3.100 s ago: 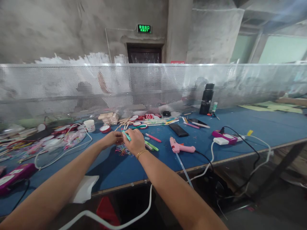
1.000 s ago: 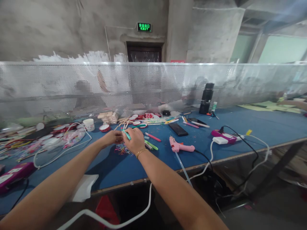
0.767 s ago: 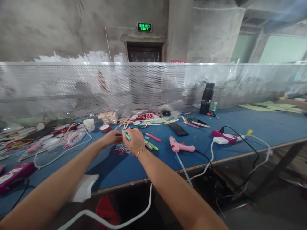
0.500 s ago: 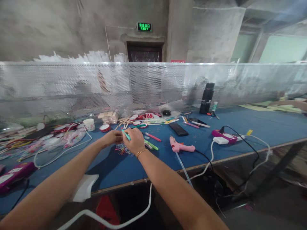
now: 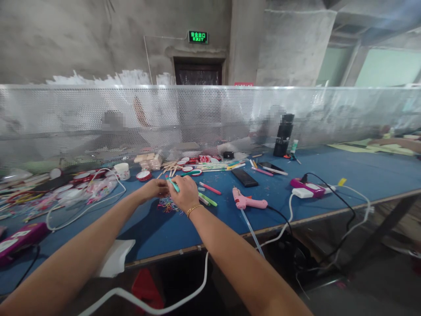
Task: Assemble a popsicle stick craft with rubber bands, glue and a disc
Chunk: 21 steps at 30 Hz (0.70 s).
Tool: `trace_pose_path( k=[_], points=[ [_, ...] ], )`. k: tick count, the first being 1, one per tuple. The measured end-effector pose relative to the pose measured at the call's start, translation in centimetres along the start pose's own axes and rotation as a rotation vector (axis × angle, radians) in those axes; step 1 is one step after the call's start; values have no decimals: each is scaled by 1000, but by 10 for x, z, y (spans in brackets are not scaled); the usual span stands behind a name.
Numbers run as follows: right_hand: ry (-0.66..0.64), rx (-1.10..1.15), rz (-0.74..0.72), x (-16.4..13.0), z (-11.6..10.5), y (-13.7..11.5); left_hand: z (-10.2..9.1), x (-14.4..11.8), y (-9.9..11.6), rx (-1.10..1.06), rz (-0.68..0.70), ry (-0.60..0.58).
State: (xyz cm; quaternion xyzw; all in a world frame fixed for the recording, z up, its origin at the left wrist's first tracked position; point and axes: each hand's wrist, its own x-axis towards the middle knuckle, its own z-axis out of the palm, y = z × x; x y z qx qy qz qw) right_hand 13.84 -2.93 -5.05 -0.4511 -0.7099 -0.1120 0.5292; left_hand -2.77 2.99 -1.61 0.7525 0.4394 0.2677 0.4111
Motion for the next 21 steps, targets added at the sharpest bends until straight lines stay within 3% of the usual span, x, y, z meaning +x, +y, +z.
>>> trace_pose_path(
  k=[21],
  points=[
    [29, 65, -30, -1, 2, 3, 0, -1, 1, -31, -24, -5]
  ],
)
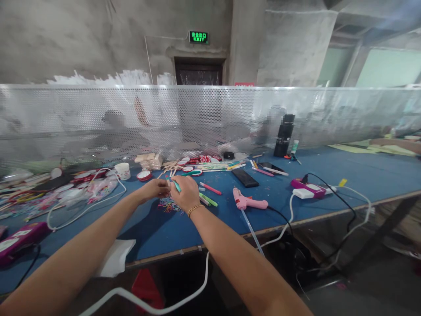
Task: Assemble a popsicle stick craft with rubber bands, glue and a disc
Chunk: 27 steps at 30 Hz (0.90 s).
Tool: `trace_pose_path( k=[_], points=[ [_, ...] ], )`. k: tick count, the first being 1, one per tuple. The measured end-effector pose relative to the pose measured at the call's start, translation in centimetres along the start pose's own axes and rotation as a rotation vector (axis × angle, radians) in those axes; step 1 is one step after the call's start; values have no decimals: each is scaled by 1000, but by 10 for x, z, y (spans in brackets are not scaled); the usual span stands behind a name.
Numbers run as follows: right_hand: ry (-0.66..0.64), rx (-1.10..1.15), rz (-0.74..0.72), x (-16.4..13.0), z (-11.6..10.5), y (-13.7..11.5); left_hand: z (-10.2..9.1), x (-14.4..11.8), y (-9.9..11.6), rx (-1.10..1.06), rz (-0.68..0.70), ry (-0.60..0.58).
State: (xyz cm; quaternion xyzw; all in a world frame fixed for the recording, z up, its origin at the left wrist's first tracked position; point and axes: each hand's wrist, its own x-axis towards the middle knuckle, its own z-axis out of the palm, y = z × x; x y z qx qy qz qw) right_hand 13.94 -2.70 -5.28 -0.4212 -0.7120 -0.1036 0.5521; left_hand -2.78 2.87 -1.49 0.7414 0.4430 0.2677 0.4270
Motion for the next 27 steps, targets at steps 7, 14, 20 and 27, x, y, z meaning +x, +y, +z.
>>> trace_pose_path(
  k=[7, 14, 20, 27],
  points=[
    [3, 25, -28, 0, 1, 1, 0, 1, -1, -13, -19, -34],
    [25, 48, 60, -1, -2, -2, 0, 2, -4, 14, 13, -76],
    [-29, 14, 23, -1, -2, -2, 1, 1, -3, -12, 22, -71],
    [-35, 34, 5, -1, -2, -3, 0, 3, -6, -7, 12, -63]
  ],
)
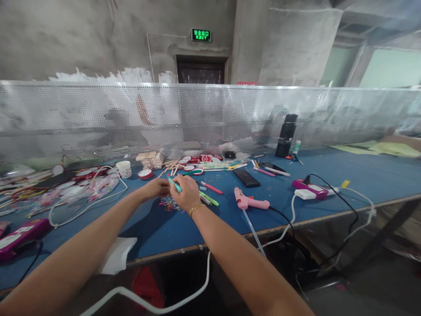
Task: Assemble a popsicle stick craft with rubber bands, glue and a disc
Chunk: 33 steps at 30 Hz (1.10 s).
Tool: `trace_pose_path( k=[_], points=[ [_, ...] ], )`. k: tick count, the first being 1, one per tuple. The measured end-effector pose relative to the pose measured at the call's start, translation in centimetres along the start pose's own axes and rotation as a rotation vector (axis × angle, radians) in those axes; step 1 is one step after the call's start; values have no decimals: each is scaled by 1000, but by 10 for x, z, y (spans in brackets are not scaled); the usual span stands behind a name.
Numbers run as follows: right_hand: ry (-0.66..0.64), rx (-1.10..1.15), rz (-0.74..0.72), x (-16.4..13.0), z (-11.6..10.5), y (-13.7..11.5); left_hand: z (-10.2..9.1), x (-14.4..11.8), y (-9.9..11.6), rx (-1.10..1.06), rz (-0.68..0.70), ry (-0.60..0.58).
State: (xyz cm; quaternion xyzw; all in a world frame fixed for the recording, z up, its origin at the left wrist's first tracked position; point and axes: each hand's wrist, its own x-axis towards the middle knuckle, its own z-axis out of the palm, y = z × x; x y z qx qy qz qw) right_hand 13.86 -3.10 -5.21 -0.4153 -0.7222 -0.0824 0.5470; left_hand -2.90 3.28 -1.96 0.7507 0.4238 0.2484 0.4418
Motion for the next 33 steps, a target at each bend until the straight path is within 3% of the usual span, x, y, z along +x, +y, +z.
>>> trace_pose_path(
  k=[15, 33],
  points=[
    [15, -20, 9, -2, -1, 0, 0, 3, -7, -21, 2, 2],
    [21, 15, 16, -4, -3, -3, 5, -9, 7, -20, -62, 54]
  ],
)
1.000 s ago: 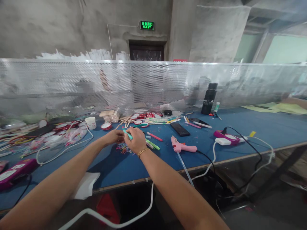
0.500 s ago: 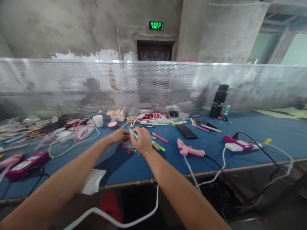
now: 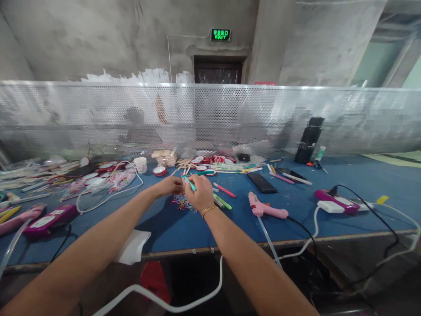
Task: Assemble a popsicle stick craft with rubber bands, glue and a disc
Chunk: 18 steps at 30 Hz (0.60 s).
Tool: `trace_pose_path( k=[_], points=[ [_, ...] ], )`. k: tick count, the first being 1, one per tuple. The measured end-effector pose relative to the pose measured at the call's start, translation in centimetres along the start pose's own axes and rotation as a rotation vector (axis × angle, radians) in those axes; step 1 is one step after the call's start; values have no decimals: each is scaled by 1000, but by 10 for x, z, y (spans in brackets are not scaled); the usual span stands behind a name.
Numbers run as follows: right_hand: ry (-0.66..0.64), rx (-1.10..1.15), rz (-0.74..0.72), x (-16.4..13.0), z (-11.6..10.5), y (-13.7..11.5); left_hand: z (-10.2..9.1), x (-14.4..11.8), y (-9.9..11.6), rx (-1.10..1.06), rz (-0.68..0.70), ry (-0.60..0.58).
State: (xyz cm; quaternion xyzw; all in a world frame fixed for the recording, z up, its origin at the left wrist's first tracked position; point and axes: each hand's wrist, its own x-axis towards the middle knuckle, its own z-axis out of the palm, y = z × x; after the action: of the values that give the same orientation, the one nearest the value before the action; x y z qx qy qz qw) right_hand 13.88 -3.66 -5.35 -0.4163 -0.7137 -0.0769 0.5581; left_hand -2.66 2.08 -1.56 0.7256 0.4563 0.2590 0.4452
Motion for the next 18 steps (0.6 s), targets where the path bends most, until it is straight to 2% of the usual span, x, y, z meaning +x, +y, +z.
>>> trace_pose_path(
  k=[18],
  points=[
    [-7, 16, -23, 1, -1, -1, 0, 2, -2, -5, -6, 3]
  ],
)
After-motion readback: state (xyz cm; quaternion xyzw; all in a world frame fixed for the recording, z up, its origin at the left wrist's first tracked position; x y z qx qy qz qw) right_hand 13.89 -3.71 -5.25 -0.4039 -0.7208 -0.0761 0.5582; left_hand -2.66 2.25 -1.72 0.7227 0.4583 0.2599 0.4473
